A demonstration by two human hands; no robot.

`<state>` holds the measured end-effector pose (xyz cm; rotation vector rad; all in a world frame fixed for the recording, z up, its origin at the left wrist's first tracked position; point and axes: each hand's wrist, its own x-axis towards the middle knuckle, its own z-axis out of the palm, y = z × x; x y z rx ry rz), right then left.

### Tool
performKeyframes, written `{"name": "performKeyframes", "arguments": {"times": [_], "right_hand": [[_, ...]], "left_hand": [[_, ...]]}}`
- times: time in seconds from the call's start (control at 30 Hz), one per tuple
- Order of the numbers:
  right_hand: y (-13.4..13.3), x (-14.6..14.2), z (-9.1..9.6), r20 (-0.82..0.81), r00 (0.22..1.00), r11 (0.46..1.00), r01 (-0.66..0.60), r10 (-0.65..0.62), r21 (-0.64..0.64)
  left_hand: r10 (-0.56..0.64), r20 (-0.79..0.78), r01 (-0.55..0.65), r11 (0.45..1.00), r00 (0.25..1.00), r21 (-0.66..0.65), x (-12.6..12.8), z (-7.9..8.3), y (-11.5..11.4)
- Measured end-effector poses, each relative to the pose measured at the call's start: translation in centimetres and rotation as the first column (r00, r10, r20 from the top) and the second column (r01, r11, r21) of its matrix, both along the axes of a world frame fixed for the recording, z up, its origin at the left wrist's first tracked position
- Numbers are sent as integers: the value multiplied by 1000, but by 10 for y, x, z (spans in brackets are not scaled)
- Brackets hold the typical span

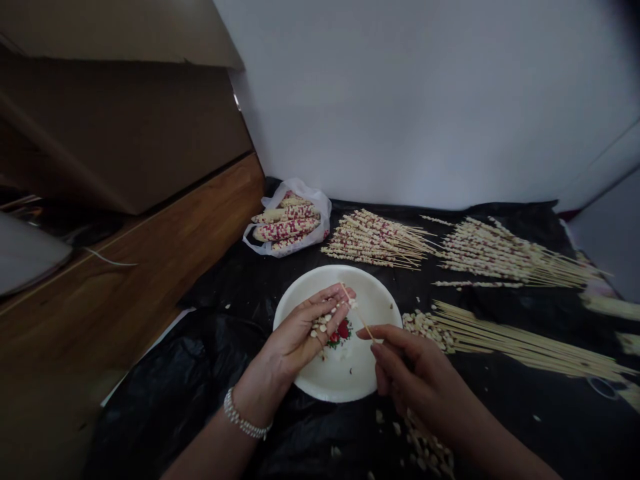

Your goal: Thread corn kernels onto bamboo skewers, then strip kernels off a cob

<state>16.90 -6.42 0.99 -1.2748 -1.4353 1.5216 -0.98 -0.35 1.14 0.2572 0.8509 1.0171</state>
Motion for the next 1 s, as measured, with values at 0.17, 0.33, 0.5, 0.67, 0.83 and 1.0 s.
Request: {"name": "performKeyframes", "arguments": {"times": [0.17,0.33,0.5,0.67,0.83,1.0], "right_hand": [[-2,-3,2,7,1000,999,-17,17,-30],[-1,-5,2,17,1000,998,-17,17,-54],[-1,-7,-2,38,999,999,-31,33,-39],[-1,-8,-2,42,997,995,-62,66,-76],[-3,-10,0,46,996,993,-72,77,-94],[-3,-11,2,61,995,990,-73,81,-119]], "left_hand": [[44,13,-42,995,999,-95,2,4,6],[37,65,-27,989,997,-146,-2,8,10],[8,-29,-10,998,1000,-59,-2,3,6],[-1,-88,3,1000,996,23,-1,3,3],[24,-85,-17,997,996,77,-1,0,3],[40,-98,-28,991,994,128,-1,-2,2]]}}
